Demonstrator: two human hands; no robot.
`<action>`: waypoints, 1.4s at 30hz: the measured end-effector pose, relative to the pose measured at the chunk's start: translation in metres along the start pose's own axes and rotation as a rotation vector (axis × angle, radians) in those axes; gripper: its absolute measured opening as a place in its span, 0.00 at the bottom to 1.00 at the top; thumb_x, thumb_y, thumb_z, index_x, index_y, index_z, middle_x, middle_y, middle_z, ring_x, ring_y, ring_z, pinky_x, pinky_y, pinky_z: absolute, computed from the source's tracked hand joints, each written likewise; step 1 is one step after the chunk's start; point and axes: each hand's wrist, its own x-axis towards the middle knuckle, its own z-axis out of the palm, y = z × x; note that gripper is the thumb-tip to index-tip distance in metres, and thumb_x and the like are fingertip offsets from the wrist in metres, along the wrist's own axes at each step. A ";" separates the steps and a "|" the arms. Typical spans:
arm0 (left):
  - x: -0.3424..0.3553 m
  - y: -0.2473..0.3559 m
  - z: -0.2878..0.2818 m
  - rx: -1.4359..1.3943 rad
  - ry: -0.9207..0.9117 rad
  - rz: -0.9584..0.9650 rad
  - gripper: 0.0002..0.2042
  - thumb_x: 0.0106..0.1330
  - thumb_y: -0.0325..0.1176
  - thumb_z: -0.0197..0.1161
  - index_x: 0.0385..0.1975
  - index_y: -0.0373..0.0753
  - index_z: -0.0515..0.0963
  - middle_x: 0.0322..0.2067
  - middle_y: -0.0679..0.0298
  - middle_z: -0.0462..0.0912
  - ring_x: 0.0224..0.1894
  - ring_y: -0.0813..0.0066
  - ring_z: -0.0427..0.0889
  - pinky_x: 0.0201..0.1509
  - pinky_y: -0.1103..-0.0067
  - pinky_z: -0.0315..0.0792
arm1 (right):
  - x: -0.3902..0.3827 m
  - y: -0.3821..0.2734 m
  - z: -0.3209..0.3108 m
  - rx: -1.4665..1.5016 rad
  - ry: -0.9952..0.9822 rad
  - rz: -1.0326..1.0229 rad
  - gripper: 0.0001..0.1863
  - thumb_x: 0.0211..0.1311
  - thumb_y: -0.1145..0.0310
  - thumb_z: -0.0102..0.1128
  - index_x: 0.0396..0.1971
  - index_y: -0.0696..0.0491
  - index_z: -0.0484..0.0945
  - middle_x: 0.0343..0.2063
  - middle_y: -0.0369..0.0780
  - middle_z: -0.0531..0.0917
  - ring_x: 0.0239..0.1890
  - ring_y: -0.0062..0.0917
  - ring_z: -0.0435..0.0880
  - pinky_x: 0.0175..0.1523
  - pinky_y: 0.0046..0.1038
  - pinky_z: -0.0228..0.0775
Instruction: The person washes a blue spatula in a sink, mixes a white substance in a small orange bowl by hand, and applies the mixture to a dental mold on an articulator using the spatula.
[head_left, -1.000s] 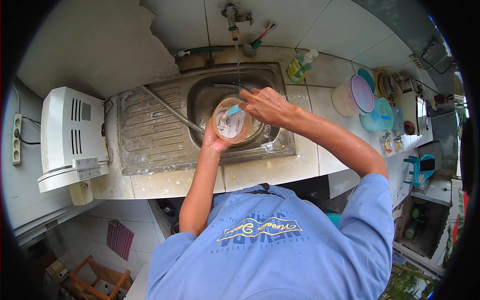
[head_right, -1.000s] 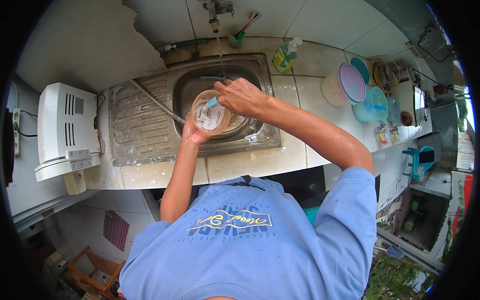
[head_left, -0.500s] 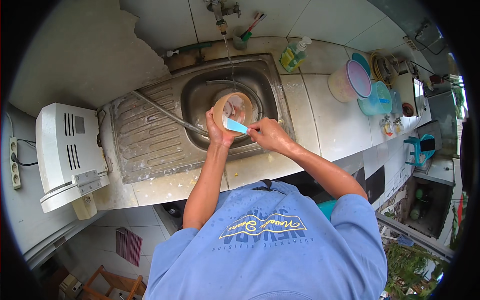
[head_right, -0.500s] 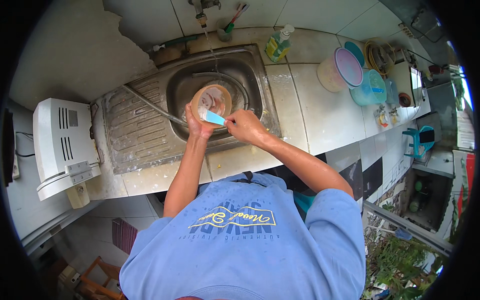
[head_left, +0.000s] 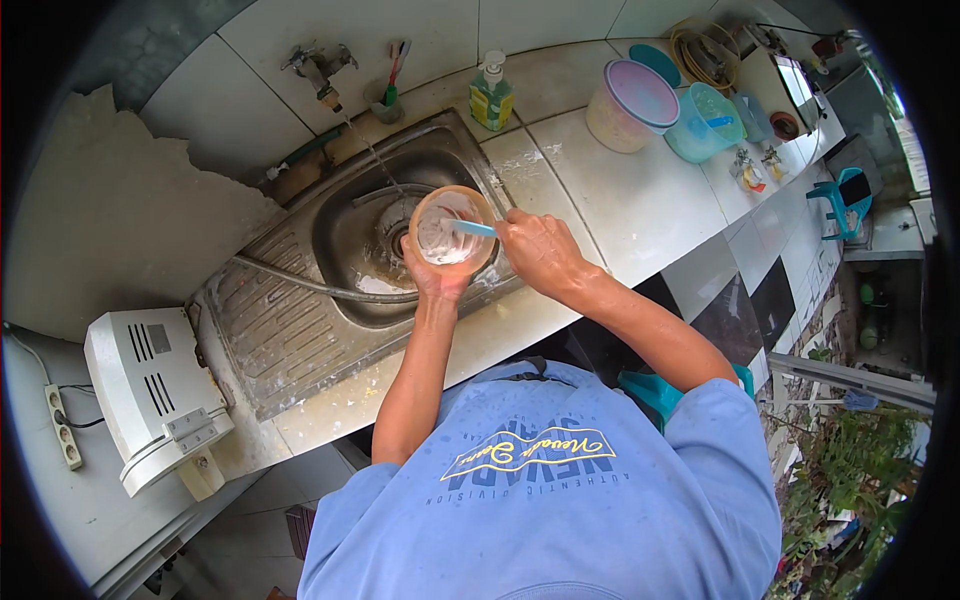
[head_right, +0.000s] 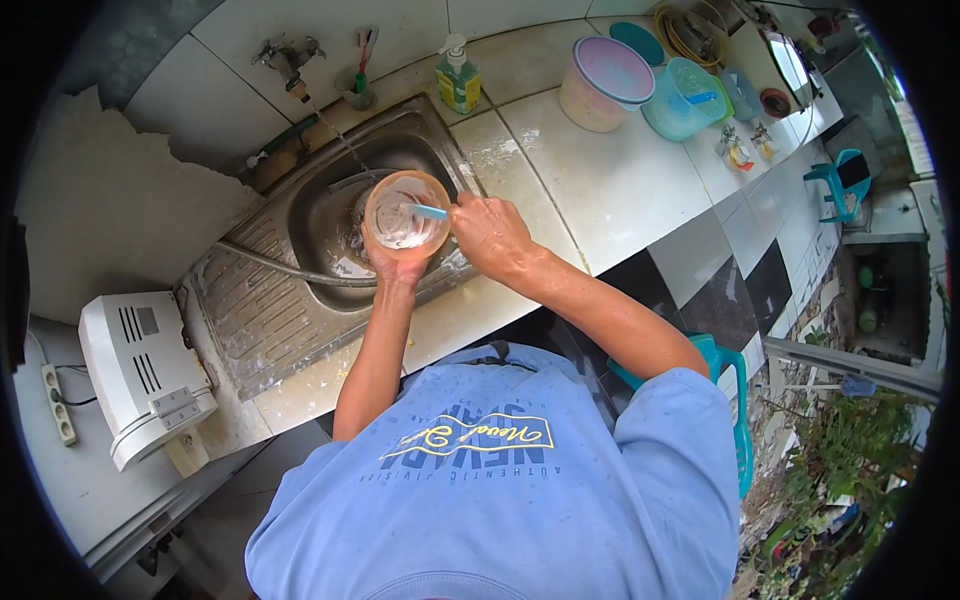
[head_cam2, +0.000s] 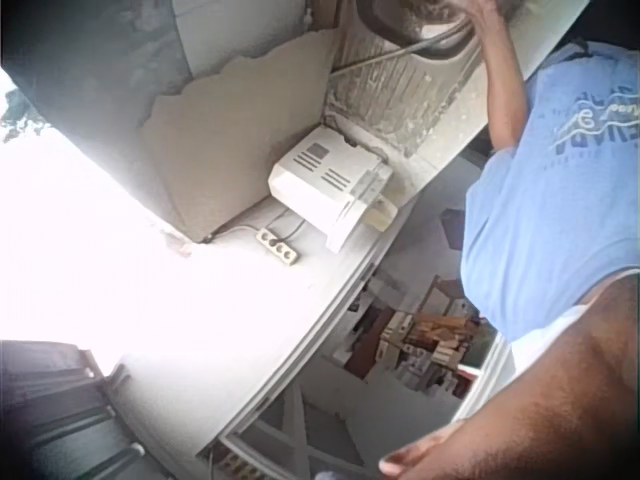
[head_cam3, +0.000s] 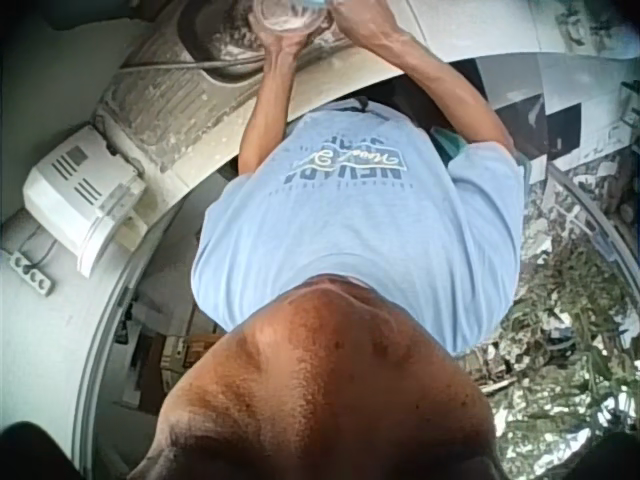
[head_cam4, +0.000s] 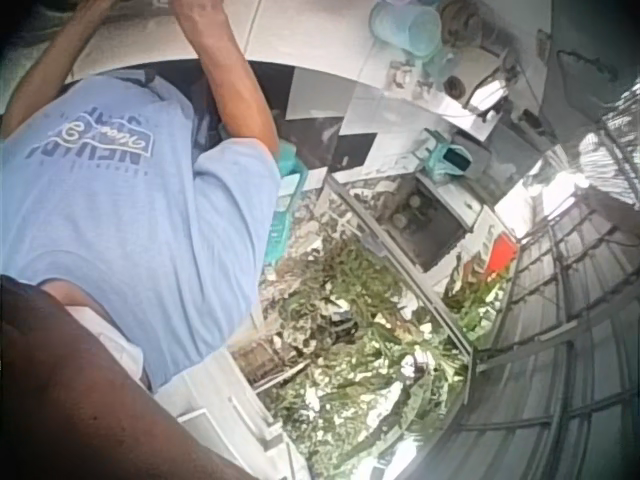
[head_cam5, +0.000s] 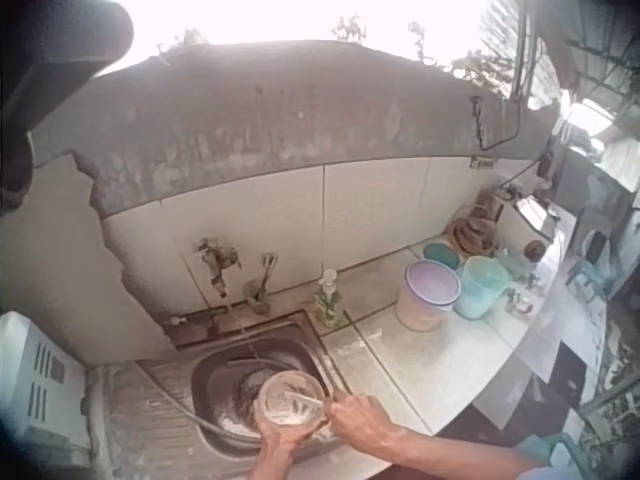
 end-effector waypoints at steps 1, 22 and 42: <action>0.006 -0.010 -0.004 -0.066 -0.113 -0.068 0.30 0.60 0.55 0.57 0.58 0.43 0.74 0.55 0.59 0.78 0.58 0.55 0.75 0.66 0.52 0.70 | -0.003 0.007 0.001 0.009 0.072 0.044 0.08 0.59 0.74 0.57 0.34 0.60 0.82 0.28 0.48 0.82 0.29 0.47 0.85 0.33 0.44 0.79; -0.076 -0.051 0.016 -0.320 -0.065 0.215 0.25 0.68 0.54 0.58 0.57 0.44 0.76 0.57 0.55 0.77 0.61 0.50 0.75 0.66 0.50 0.69 | 0.076 0.022 -0.127 0.196 0.265 -0.358 0.26 0.67 0.48 0.59 0.51 0.56 0.81 0.42 0.45 0.84 0.42 0.43 0.85 0.48 0.41 0.77; -0.190 0.002 -0.060 -0.459 -0.141 0.609 0.20 0.74 0.46 0.52 0.57 0.42 0.76 0.55 0.53 0.80 0.58 0.53 0.79 0.64 0.51 0.72 | 0.398 -0.045 -0.096 -0.456 0.224 -0.214 0.28 0.66 0.42 0.56 0.35 0.55 0.85 0.39 0.48 0.86 0.46 0.44 0.86 0.49 0.44 0.78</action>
